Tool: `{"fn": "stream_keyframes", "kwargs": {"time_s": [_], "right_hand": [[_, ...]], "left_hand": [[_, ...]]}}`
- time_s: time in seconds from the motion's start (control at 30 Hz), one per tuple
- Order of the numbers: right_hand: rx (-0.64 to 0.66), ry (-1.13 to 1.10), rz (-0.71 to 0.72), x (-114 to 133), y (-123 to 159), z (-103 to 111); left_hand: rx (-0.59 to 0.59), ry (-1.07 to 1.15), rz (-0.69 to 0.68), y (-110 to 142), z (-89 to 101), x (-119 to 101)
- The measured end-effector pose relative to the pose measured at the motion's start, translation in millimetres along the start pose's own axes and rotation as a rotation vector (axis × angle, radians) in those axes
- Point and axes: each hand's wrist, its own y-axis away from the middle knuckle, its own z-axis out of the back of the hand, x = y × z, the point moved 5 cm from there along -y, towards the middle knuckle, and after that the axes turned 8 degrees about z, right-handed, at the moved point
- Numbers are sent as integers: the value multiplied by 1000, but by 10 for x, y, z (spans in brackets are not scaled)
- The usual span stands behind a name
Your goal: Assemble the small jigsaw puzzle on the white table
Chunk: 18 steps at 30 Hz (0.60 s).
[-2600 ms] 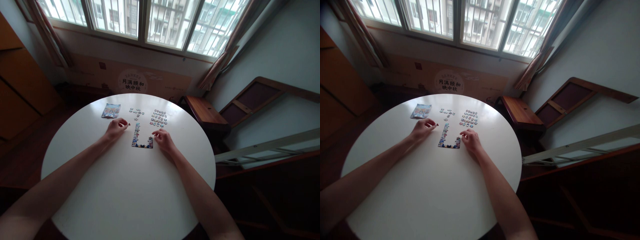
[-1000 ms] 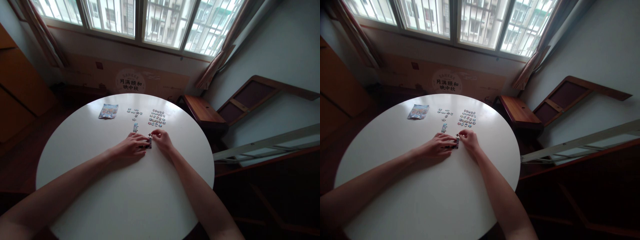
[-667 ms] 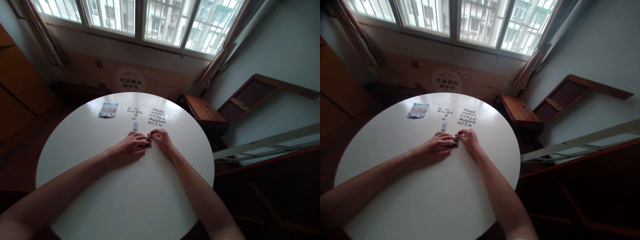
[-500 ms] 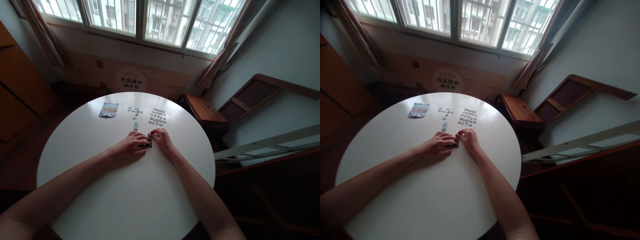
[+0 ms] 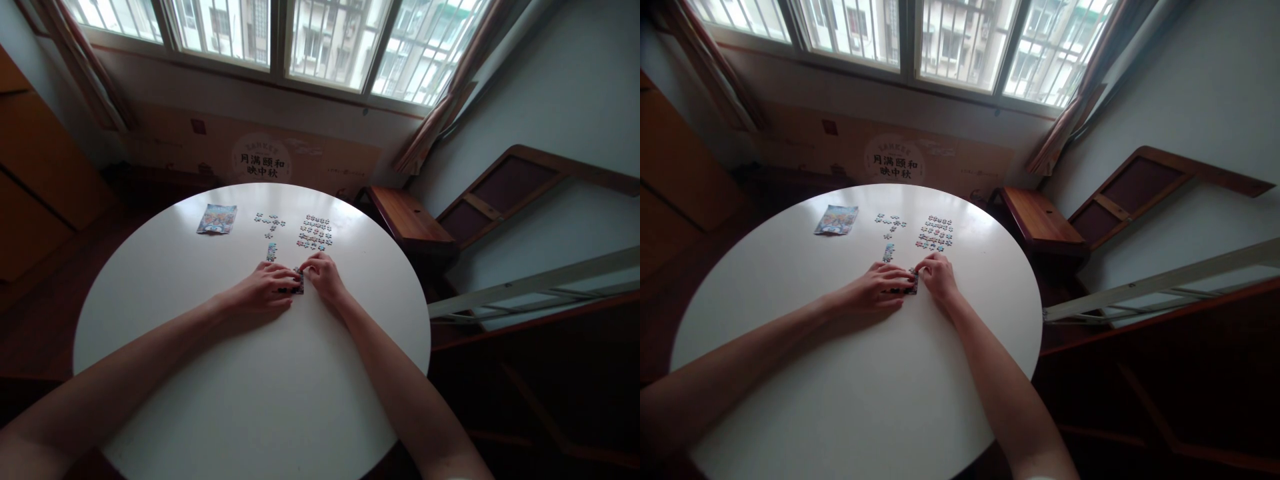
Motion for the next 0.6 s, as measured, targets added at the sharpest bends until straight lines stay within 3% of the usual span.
{"fn": "stream_keyframes", "kwargs": {"time_s": [0.27, 0.43, 0.6], "right_hand": [[-104, 149, -122, -38, -14, 194], [-64, 126, -211, -128, -14, 223], [-9, 135, -197, -120, -1, 135]], "left_hand": [[9, 16, 18, -3, 10, -4], [5, -2, 0, 1, 16, -14], [7, -32, 11, 11, 7, -23]]}}
